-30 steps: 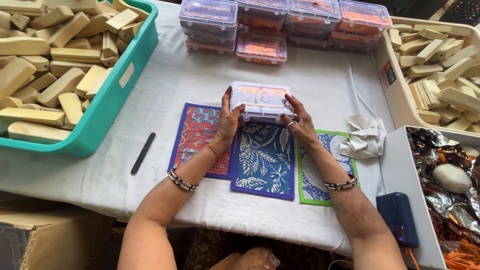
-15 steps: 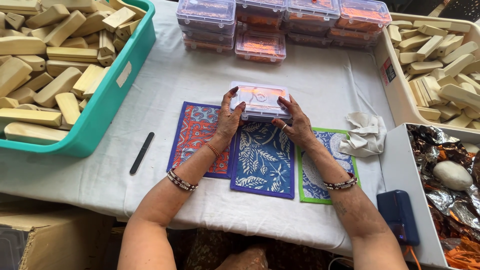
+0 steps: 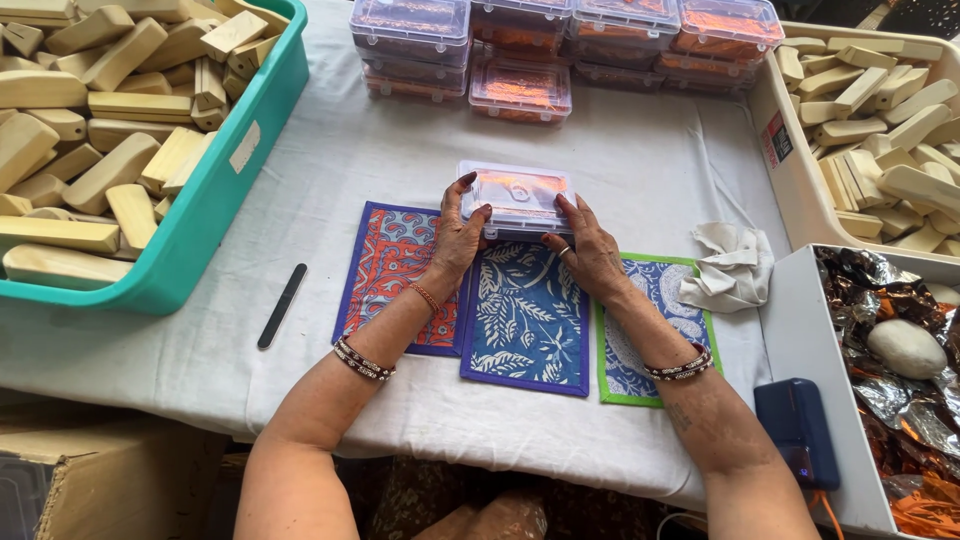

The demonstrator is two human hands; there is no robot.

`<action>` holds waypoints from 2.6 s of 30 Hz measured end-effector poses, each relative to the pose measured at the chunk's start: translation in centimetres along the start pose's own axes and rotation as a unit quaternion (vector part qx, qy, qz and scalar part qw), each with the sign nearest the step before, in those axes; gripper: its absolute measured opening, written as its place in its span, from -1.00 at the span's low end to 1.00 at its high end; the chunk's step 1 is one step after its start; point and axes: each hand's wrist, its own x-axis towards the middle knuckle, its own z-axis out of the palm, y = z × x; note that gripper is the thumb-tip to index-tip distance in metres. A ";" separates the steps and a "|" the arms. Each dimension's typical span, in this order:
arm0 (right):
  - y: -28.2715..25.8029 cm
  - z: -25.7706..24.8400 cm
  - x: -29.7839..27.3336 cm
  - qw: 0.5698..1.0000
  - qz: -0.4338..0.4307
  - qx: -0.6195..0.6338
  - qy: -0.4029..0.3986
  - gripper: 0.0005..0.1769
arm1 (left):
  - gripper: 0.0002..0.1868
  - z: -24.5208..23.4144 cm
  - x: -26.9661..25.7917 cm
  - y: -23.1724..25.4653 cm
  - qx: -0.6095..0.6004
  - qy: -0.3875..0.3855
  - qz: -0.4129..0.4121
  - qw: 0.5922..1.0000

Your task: The person wraps a wooden block in copper foil, places it into a plastic container, and closes the lid. They then pick up another wooden block and rub it with a white cloth on a patterned mat.

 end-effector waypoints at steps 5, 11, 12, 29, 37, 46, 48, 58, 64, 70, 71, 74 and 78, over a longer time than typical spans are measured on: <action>-0.7 0.1 -0.1 1.000 0.015 -0.025 -0.002 -0.20 | -0.36 -0.1 0.3 -0.8 -0.009 0.001 0.013 1.000; -0.5 0.4 -0.1 0.999 0.019 -0.047 0.002 -0.19 | -0.38 0.0 0.7 -1.7 -0.004 0.003 0.011 1.000; -0.5 0.5 -0.1 0.998 0.023 -0.059 0.001 -0.19 | -0.37 -0.2 1.0 -2.5 0.023 0.007 0.036 0.999; -0.8 0.3 -0.2 0.996 0.015 -0.087 0.017 -0.21 | -0.36 0.0 0.8 -2.0 0.024 0.009 0.038 0.999; -1.0 0.3 -0.2 0.997 0.018 -0.071 0.024 -0.22 | -0.37 0.0 0.6 -1.7 0.014 0.011 0.036 0.999; -1.1 -0.8 -0.1 0.996 0.077 0.030 0.031 -0.19 | -0.38 0.2 -0.3 -0.5 -0.040 0.016 0.024 0.999; 0.7 -0.1 0.0 0.991 0.092 0.087 0.041 -0.17 | -0.38 0.2 -0.5 -0.2 -0.066 0.009 0.034 0.997; 0.6 -2.1 1.0 0.870 0.189 0.453 0.053 -0.20 | -0.31 0.7 -1.1 0.0 -0.080 -0.025 0.071 0.994; 2.6 -1.9 1.0 0.802 0.210 0.552 0.089 -0.36 | -0.31 1.1 -0.8 -1.9 0.187 0.026 0.267 0.945; 4.2 -2.8 2.0 0.777 0.240 0.552 0.183 -0.46 | -0.10 2.4 -2.8 0.3 0.204 0.048 0.188 0.960; 4.8 -2.8 2.8 0.778 0.239 0.553 0.181 -0.46 | -0.10 2.3 -2.5 -0.5 0.204 0.050 0.188 0.959; 6.2 -3.2 5.4 0.759 0.251 0.554 0.232 -0.51 | -0.09 2.4 -2.3 -1.4 0.310 0.066 0.290 0.903; 7.5 -3.9 10.1 0.775 0.241 0.529 0.249 -0.55 | -0.28 2.8 -3.5 0.9 0.472 -0.031 0.278 0.836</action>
